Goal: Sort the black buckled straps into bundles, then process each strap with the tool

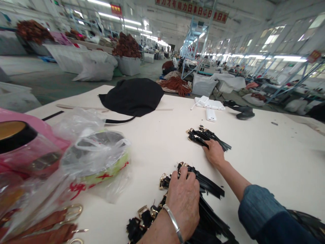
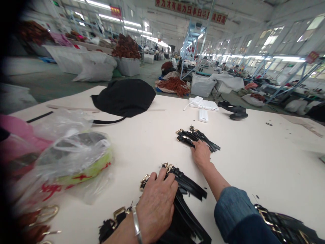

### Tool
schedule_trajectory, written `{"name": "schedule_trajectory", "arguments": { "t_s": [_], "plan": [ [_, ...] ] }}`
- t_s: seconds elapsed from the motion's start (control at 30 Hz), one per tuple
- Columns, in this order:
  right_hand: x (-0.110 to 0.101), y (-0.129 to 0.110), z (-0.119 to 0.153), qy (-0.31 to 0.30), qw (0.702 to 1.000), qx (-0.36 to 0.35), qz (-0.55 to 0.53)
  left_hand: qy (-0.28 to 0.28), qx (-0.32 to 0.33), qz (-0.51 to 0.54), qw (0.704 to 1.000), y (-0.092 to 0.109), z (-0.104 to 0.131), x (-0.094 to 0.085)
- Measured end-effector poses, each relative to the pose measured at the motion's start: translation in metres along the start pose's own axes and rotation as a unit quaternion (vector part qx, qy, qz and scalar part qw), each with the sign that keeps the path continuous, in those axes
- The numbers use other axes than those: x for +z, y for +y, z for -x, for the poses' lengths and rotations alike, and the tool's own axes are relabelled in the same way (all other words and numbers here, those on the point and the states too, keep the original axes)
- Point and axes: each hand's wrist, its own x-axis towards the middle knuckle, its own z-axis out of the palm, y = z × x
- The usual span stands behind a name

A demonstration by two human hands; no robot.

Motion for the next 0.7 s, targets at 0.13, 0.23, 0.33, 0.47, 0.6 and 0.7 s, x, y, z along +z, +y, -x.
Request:
{"name": "schedule_trajectory", "arguments": {
  "t_s": [0.13,0.23,0.33,0.47,0.6,0.7],
  "plan": [
    [0.001,0.004,0.002,0.023,0.999,-0.001,-0.047,0.0,0.007,-0.02,1.0,0.0,0.0,0.005],
    [-0.005,0.011,0.006,0.038,0.995,0.001,-0.094,0.018,0.027,-0.058,0.998,0.001,-0.001,0.012],
    [-0.015,0.012,0.022,0.031,0.988,-0.011,-0.149,0.03,0.026,-0.062,0.997,0.003,-0.001,0.014],
    [-0.028,-0.01,0.075,-0.034,0.971,-0.071,-0.228,0.026,-0.006,-0.024,0.999,0.005,0.001,0.008],
    [-0.04,-0.037,0.137,-0.155,0.904,-0.122,-0.379,0.061,-0.028,0.011,0.998,0.005,0.003,0.006],
    [-0.056,-0.038,0.151,-0.21,0.89,-0.138,-0.381,0.041,-0.02,0.015,0.999,0.003,0.002,0.007]
  ]
}}
